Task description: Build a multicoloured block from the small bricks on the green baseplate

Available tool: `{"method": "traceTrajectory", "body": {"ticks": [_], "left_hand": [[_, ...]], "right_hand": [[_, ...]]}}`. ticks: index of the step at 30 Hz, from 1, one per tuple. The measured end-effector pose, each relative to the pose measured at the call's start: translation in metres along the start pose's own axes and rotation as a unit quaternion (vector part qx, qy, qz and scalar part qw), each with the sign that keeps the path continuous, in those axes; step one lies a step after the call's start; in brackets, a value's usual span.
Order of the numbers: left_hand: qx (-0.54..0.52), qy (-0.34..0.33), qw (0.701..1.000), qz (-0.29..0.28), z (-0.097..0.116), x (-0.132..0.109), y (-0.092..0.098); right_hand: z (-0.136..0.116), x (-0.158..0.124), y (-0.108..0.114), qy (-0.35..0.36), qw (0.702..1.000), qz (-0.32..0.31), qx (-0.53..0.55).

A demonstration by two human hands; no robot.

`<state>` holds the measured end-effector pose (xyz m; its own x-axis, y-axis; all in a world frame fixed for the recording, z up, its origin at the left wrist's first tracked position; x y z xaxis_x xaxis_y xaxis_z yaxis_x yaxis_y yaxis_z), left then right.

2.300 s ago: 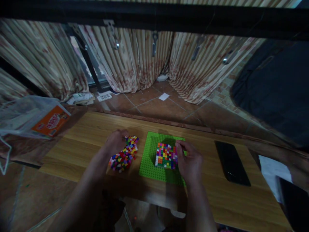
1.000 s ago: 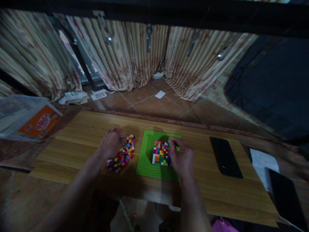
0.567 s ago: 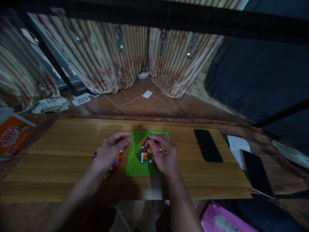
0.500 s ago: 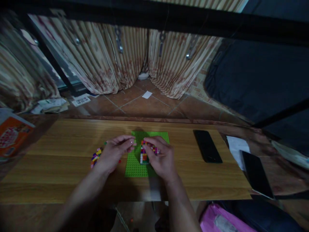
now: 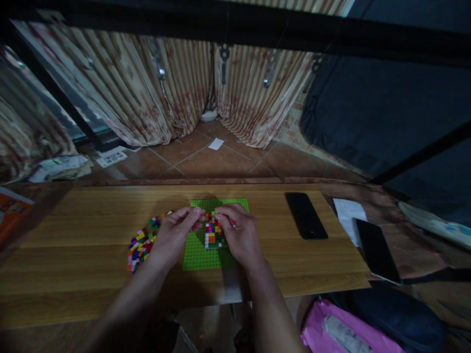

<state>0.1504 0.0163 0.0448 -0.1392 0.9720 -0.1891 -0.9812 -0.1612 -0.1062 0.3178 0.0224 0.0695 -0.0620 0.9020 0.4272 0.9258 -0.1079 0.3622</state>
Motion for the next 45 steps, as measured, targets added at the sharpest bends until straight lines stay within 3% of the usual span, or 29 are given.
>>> {"method": "traceTrajectory", "body": {"ticks": [3,8,15,39,45], "left_hand": [[0.048,-0.033,0.997,0.040,0.002,0.005,0.011],[0.099,-0.023,0.994,0.031,-0.005,0.009,0.013],[0.112,-0.046,0.993,-0.001,-0.013,0.011,0.007],[0.204,-0.097,0.974,-0.033,-0.010,0.006,-0.002],[0.219,-0.099,0.970,-0.037,-0.011,0.006,-0.002]], "right_hand": [[0.030,0.003,0.018,-0.065,0.997,0.049,-0.013],[0.059,0.003,0.020,-0.137,0.990,0.026,0.012],[0.055,0.002,0.005,-0.163,0.986,-0.018,0.019],[0.044,0.006,0.004,-0.158,0.983,-0.051,-0.074],[0.058,0.001,0.004,-0.180,0.982,-0.060,-0.003]]}}
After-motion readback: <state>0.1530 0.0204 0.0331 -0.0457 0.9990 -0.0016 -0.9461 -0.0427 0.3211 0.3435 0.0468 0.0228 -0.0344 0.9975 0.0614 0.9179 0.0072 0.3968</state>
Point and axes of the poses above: each hand's wrist, its own x-axis towards the middle knuckle, its own y-axis out of the back of the hand, z = x × y, the point moved 6 cm from there along x, towards the middle knuckle, and after that the axes turned 1 degree about z, right-handed, at the moved point
